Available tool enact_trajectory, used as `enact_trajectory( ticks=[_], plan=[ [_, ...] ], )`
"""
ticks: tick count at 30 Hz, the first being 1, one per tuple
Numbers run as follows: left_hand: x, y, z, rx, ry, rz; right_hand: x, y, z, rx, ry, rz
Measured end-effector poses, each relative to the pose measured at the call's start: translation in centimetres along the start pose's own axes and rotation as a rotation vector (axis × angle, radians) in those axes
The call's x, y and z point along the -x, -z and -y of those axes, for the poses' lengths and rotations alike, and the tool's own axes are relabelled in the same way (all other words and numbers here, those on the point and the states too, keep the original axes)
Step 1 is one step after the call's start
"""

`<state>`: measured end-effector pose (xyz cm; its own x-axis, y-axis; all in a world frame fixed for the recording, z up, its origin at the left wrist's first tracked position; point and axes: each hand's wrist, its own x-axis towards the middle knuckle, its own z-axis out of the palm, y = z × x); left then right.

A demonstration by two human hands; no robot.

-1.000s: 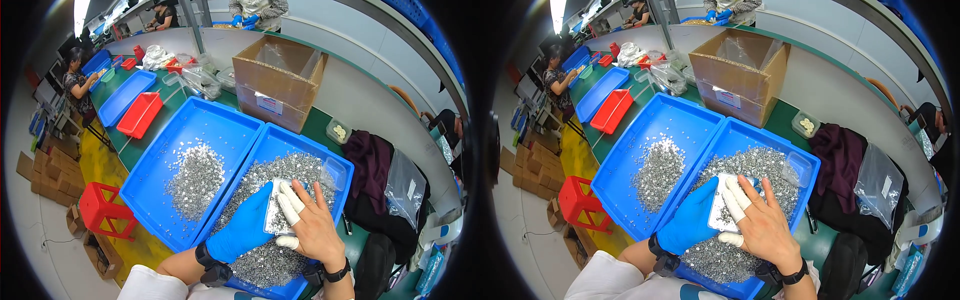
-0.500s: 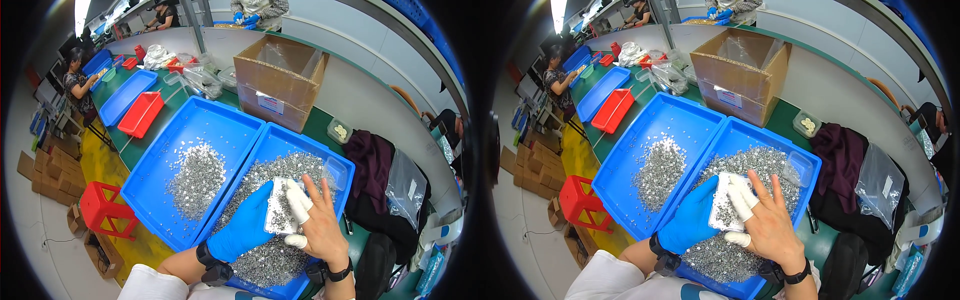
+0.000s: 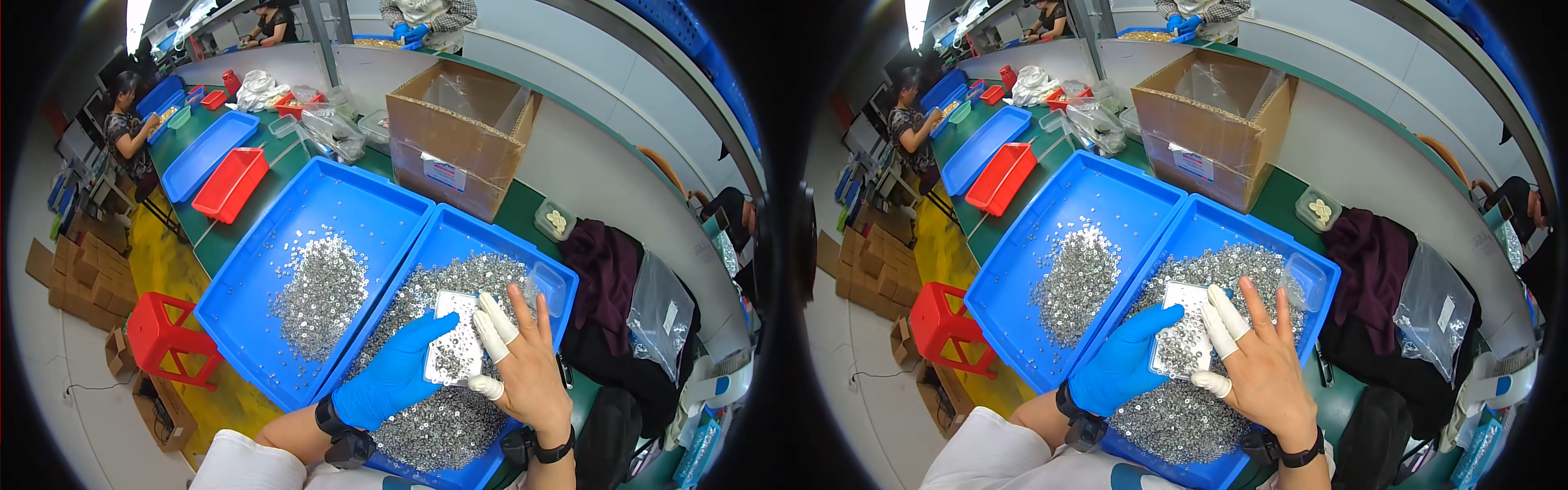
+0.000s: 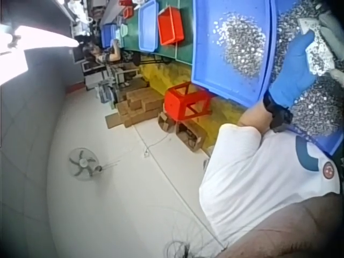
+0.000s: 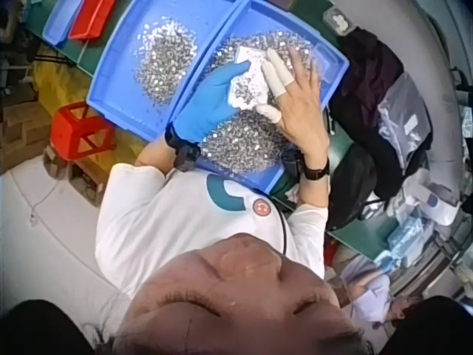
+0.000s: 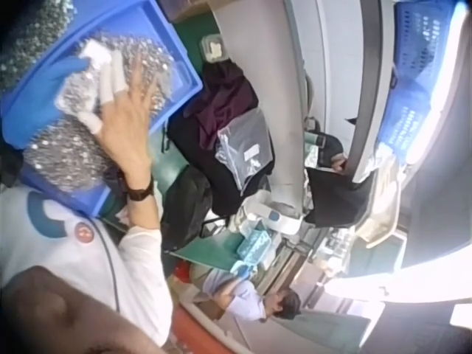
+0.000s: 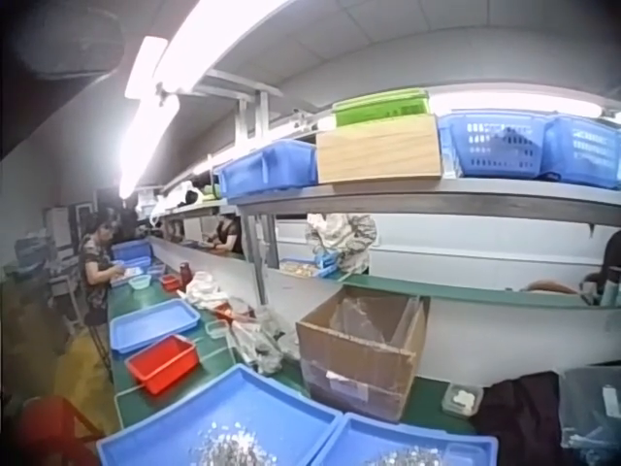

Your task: The person sorts small metal rings by hand, picking them from a blue tray and placing them onto a small clear plate. They then pour the rings from the plate back into the tray and scoop up more rings to repeat the process.

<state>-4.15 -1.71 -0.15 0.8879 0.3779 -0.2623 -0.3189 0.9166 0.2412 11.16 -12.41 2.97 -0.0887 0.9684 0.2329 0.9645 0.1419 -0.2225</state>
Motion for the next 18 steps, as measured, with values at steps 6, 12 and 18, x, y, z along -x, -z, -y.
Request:
enact_trajectory(
  ticks=[6, 12, 18],
  plan=[
    [0.2, -0.6, 0.0, -0.130, -0.036, -0.027, 0.0, -0.2, -0.1, -0.037, -0.005, -0.024],
    [0.0, -0.4, 0.1, -0.202, -0.047, -0.074, 0.0, -0.2, 0.1, -0.036, 0.004, -0.003],
    [-0.9, 1.0, 0.2, 0.118, 0.002, 0.055, 0.0, -0.5, 0.3, -0.040, 0.016, 0.007]
  ],
)
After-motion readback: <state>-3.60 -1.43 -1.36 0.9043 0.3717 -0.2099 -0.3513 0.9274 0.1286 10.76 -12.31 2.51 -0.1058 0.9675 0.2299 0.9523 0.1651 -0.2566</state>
